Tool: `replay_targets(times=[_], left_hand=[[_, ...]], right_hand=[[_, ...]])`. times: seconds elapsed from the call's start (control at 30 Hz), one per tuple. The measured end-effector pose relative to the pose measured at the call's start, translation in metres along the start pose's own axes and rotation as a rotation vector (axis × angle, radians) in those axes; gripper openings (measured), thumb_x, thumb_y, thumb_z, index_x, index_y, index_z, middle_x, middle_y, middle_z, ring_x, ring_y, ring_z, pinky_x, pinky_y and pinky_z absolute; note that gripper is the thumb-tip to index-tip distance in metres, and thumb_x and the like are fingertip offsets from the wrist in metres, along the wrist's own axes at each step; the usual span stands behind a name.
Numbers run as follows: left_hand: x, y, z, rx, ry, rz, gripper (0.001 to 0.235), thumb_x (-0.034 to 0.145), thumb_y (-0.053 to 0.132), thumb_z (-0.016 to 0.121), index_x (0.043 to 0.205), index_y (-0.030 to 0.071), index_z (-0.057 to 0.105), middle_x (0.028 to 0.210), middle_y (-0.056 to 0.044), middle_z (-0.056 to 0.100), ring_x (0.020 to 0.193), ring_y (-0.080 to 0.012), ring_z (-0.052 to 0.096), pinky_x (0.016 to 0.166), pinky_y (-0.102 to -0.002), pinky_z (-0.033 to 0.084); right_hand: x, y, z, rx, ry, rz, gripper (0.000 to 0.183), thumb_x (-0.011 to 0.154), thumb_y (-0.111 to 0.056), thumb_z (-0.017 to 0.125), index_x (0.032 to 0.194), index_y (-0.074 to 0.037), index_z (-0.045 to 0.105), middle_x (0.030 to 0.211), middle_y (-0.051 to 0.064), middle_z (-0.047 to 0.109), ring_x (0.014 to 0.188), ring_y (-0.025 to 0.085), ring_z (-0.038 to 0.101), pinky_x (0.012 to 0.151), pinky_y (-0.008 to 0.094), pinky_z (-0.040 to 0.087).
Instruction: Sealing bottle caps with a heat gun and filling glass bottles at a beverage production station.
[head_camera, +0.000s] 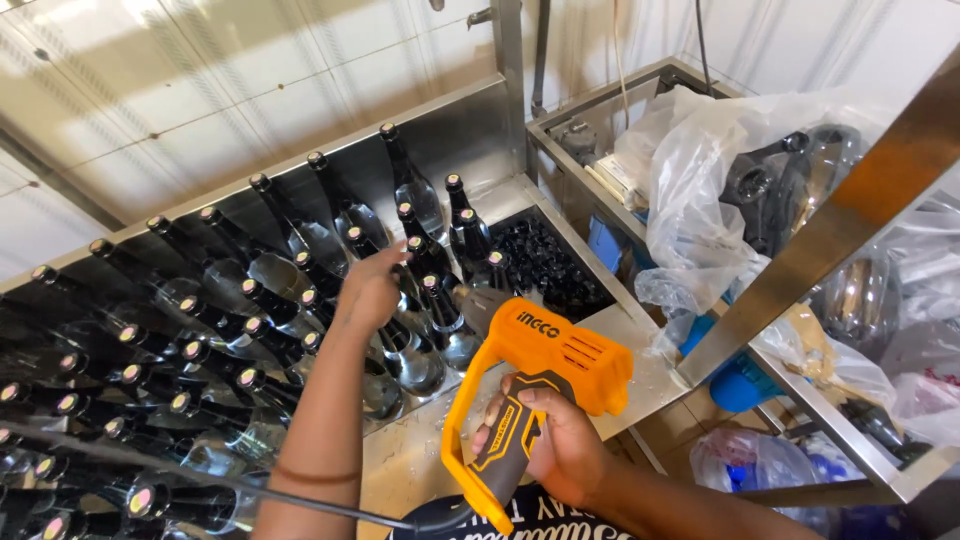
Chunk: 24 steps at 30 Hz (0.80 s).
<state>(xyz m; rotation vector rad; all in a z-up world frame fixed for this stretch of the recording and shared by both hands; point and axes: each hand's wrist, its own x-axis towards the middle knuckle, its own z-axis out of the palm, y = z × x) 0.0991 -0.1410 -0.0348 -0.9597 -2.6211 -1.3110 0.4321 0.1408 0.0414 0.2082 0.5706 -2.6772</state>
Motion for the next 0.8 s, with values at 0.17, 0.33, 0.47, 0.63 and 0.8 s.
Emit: replay_targets(times=[0.17, 0.33, 0.47, 0.63, 0.8], left_hand=[[-0.063, 0.072, -0.016, 0.133, 0.350, -0.362, 0.040, 0.105, 0.009, 0.059, 0.141, 0.007, 0.075, 0.139, -0.014, 0.078, 0.134, -0.0268, 0.072, 0.121, -0.039, 0.053], [-0.074, 0.114, -0.010, 0.202, 0.237, -0.689, 0.051, 0.099, 0.044, 0.077, 0.141, 0.015, 0.079, 0.138, -0.013, 0.080, 0.120, -0.0269, 0.077, 0.107, -0.039, 0.055], [-0.070, 0.103, 0.007, 0.323, 0.202, -0.750, 0.060, 0.095, 0.048, 0.085, 0.138, 0.009, 0.068, 0.134, -0.018, 0.074, 0.115, -0.0376, 0.074, 0.098, -0.051, 0.056], [-0.046, 0.114, -0.022, 0.361, -0.166, -0.578, 0.021, 0.104, -0.001, 0.072, 0.112, 0.015, 0.084, 0.124, -0.006, 0.078, 0.106, -0.0206, 0.076, 0.083, -0.035, 0.060], [-0.042, 0.106, -0.021, 0.104, -0.261, -0.584, 0.066, 0.053, -0.023, 0.017, 0.092, 0.017, 0.052, 0.122, -0.010, 0.070, 0.105, -0.0226, 0.060, 0.071, -0.040, 0.036]], right_hand=[[0.007, 0.003, -0.004, -0.004, 0.087, 0.078, 0.022, 0.091, -0.025, 0.072, 0.103, -0.009, 0.066, 0.091, 0.017, 0.075, 0.087, 0.041, 0.077, 0.094, 0.060, 0.059], [0.002, 0.000, 0.010, -0.066, -0.172, 0.001, 0.026, 0.095, -0.023, 0.073, 0.113, -0.009, 0.060, 0.099, 0.020, 0.072, 0.092, 0.045, 0.078, 0.085, 0.068, 0.065], [0.003, 0.004, 0.006, -0.063, -0.162, 0.082, 0.024, 0.095, -0.024, 0.072, 0.110, -0.010, 0.059, 0.098, 0.019, 0.074, 0.092, 0.042, 0.079, 0.093, 0.061, 0.062], [0.012, 0.005, -0.001, -0.072, 0.117, 0.228, 0.019, 0.095, -0.023, 0.068, 0.108, -0.011, 0.064, 0.091, 0.018, 0.073, 0.090, 0.041, 0.075, 0.096, 0.061, 0.058], [0.013, 0.004, 0.000, -0.110, 0.119, 0.272, 0.019, 0.096, -0.025, 0.067, 0.108, -0.010, 0.068, 0.092, 0.016, 0.076, 0.090, 0.038, 0.076, 0.094, 0.059, 0.059]])
